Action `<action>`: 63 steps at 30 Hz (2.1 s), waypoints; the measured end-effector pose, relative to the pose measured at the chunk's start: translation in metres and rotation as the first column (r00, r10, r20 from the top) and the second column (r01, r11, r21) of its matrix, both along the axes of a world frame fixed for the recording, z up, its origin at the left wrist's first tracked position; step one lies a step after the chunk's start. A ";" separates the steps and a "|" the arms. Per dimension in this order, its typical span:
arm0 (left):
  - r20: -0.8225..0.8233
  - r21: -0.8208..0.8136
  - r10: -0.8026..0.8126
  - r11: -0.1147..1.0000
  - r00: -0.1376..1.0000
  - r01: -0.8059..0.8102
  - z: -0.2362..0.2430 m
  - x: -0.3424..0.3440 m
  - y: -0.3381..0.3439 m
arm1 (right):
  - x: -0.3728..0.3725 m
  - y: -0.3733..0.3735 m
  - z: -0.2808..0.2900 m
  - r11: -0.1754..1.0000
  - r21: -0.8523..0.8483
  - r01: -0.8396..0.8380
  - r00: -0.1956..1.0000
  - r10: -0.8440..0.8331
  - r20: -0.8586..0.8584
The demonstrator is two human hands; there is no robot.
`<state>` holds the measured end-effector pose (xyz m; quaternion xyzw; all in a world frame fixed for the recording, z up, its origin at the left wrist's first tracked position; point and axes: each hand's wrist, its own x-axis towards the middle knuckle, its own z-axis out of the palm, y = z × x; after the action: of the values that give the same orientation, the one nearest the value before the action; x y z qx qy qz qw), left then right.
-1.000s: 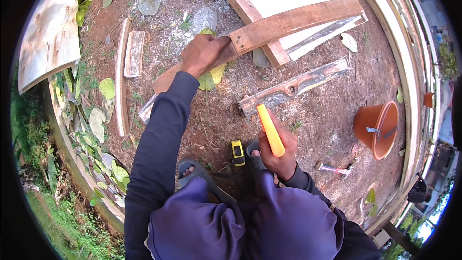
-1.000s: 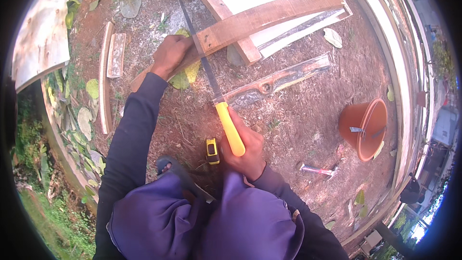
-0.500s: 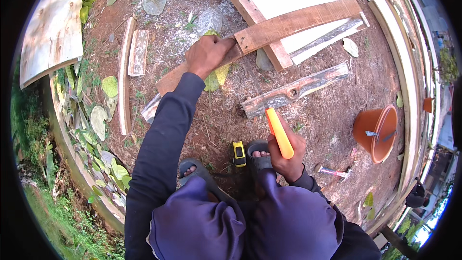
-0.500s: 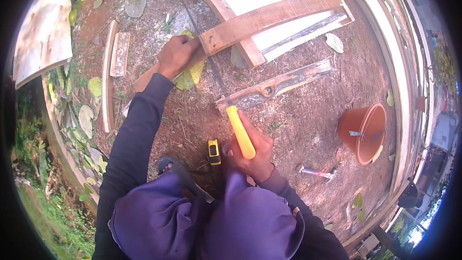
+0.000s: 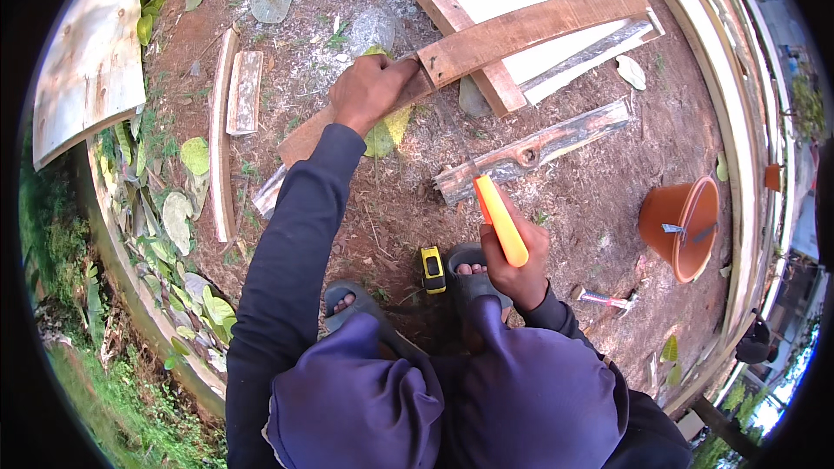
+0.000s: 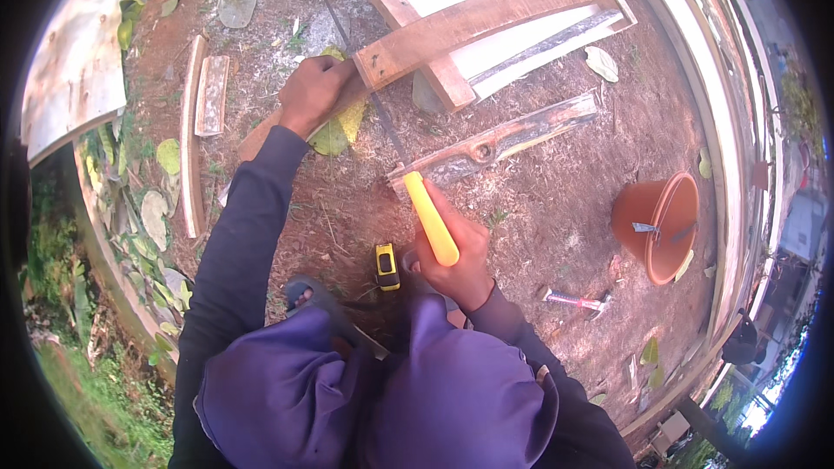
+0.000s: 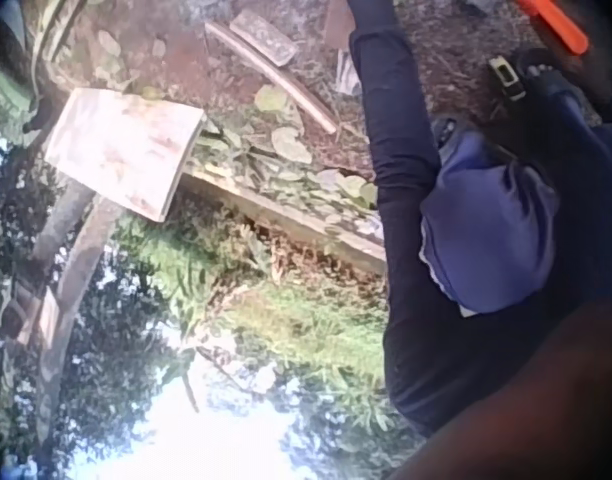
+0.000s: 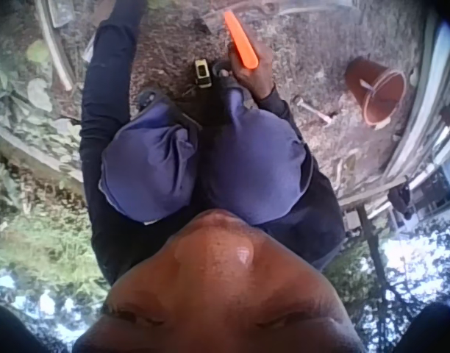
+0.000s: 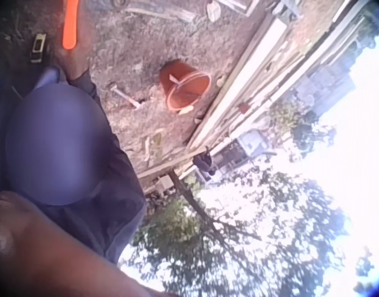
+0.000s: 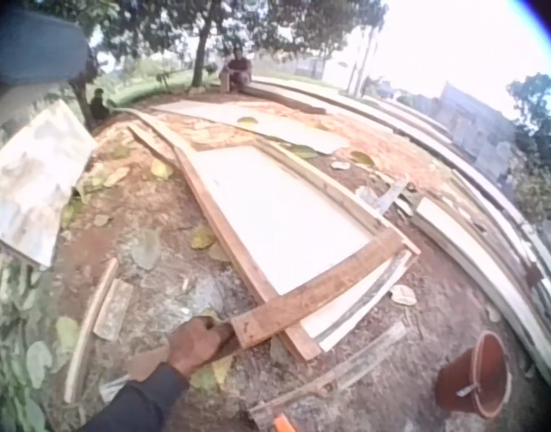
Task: The person measures and marks wooden planks with a tape measure and a hand saw, then cuts the wood along the marked lines. The person works on a wooden frame placed on the ground, handling the saw and tape measure to prepare and cut the pieces.
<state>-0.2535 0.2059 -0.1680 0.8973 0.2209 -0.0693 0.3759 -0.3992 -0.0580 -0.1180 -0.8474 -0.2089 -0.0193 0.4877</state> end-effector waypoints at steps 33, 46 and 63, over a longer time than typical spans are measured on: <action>-0.009 -0.070 -0.015 0.997 1.000 0.015 0.011 -0.005 0.000 | 0.020 0.029 0.008 0.998 -0.007 0.066 0.987 -0.066 -0.147; 0.038 0.047 -0.013 0.999 0.999 0.011 -0.003 -0.008 -0.006 | 0.016 0.027 0.002 0.994 0.059 0.093 0.996 -0.092 -0.020; 0.219 -0.213 -0.166 0.954 0.962 0.213 0.007 -0.043 0.009 | 0.002 -0.060 0.010 0.742 0.326 0.586 0.807 -0.570 -0.155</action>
<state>-0.2961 0.2152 -0.1606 0.8661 0.0851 -0.0410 0.4908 -0.3969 -0.1182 -0.1082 -0.7670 0.0823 -0.1879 0.6080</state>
